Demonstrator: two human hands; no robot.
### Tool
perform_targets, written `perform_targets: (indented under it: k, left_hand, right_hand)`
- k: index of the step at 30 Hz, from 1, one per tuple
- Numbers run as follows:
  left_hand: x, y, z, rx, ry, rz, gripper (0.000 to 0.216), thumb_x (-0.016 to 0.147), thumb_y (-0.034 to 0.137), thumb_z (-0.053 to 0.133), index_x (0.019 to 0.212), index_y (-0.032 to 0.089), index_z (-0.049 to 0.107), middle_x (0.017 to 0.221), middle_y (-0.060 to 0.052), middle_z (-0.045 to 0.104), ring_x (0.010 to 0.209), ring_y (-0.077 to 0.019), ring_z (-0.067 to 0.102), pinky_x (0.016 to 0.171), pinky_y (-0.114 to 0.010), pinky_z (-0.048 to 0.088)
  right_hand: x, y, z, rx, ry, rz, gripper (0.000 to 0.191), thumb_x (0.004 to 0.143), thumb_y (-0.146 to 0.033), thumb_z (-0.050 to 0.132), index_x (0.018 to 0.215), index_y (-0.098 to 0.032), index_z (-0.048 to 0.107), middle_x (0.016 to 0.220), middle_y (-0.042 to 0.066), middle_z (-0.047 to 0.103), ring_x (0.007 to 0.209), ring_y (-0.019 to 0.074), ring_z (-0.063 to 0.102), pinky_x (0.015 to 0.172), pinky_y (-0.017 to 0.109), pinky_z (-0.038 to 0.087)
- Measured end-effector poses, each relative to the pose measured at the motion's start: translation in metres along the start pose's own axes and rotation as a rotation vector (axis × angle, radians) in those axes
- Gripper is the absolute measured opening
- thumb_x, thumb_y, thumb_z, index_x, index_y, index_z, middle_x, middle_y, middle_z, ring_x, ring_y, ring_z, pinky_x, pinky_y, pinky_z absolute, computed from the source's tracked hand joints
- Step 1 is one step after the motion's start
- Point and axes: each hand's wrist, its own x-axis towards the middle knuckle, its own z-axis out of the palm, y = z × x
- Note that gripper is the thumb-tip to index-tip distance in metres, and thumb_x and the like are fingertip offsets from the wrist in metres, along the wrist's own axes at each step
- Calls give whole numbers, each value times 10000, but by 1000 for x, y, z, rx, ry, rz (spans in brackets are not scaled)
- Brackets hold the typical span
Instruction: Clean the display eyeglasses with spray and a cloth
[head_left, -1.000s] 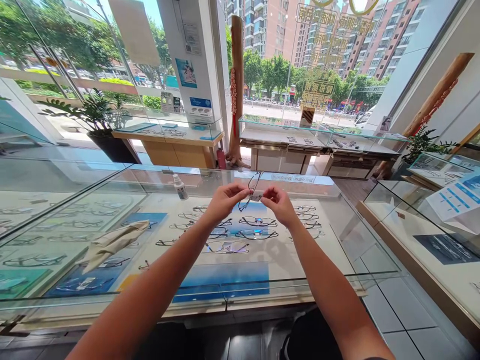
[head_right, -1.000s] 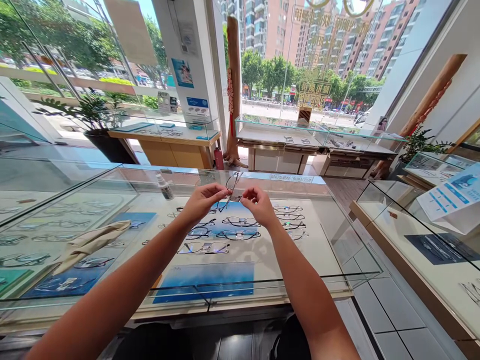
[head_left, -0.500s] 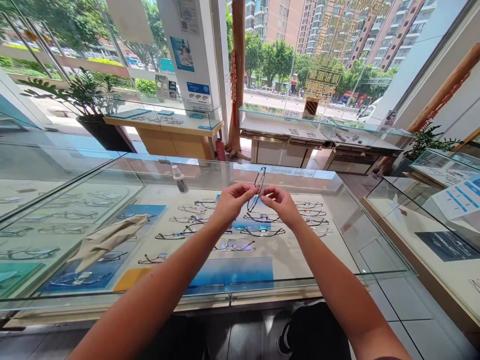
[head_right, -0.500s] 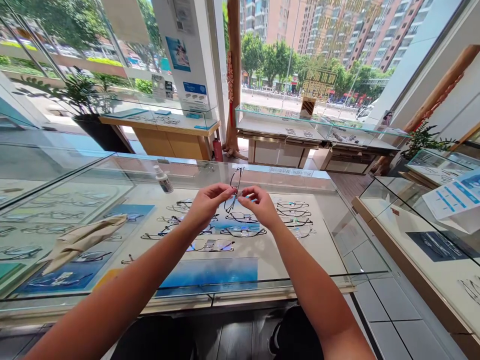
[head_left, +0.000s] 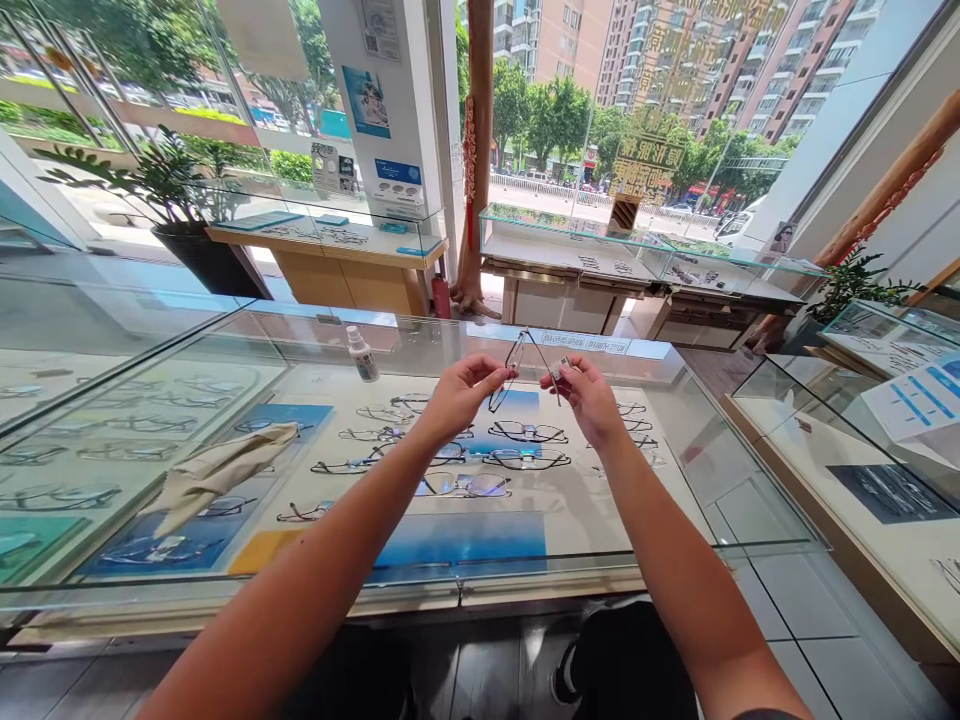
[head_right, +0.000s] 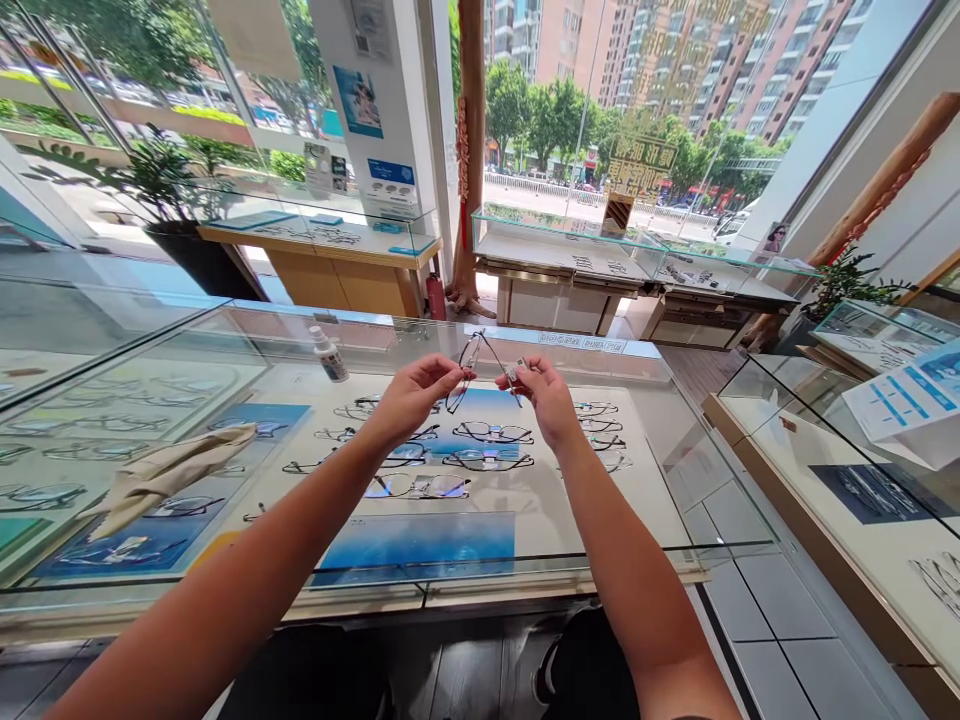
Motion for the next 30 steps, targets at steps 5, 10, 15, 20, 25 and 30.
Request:
perform_targets:
  k: [5,10,15,20,25,30]
  left_hand:
    - [3,1,-10,98,-90,-21,451,878,648,838,915,204,765,1015,-99,801,902,-214,714,839,-370,620]
    - [5,10,-22,321,-115,21,428,906,640,782,919,214,800,945,-93,804,867,-235,705,760,-344,587]
    - [4,15,-26,414,-138,25,428,928,647,743,948,226,816,979,-93,827,903,-260,716,752,-337,569]
    - [0,9,-18,390,-183,7,391,912,636,773,934,251,837,969,-82,823,917,-277,729,814,-367,596]
    - [-3,6,-12,384,-201,-37,375,905,628,781,927,258,836,1003,-81,835,929,-295,757,885,-411,604]
    - [-4,8,-8,395,-202,-33,397,916,634,759,939,245,831,1017,-84,831,937,-289,745,877,-408,603]
  right_hand:
    - [7,-2,-12,-76,96,-64,431,777,-580,860,944,-270,612,799,-12,737,785,210,733,764,360,528]
    - [9,-6,-20,-134,77,-89,500,741,-618,922,945,-261,636,708,-42,680,733,205,731,733,359,542]
    - [6,-9,-22,-219,-1,-101,522,763,-670,916,922,-249,652,708,-17,724,759,217,749,756,379,571]
    - [5,-7,-17,-217,-17,-78,552,743,-695,925,905,-242,655,714,-4,743,747,217,752,747,380,571]
    - [4,-4,-13,-178,7,-56,590,692,-709,949,906,-248,650,682,-7,735,735,227,750,742,385,574]
    - [5,-1,-11,-181,2,-19,571,720,-697,927,929,-253,634,738,21,774,710,215,717,760,395,565]
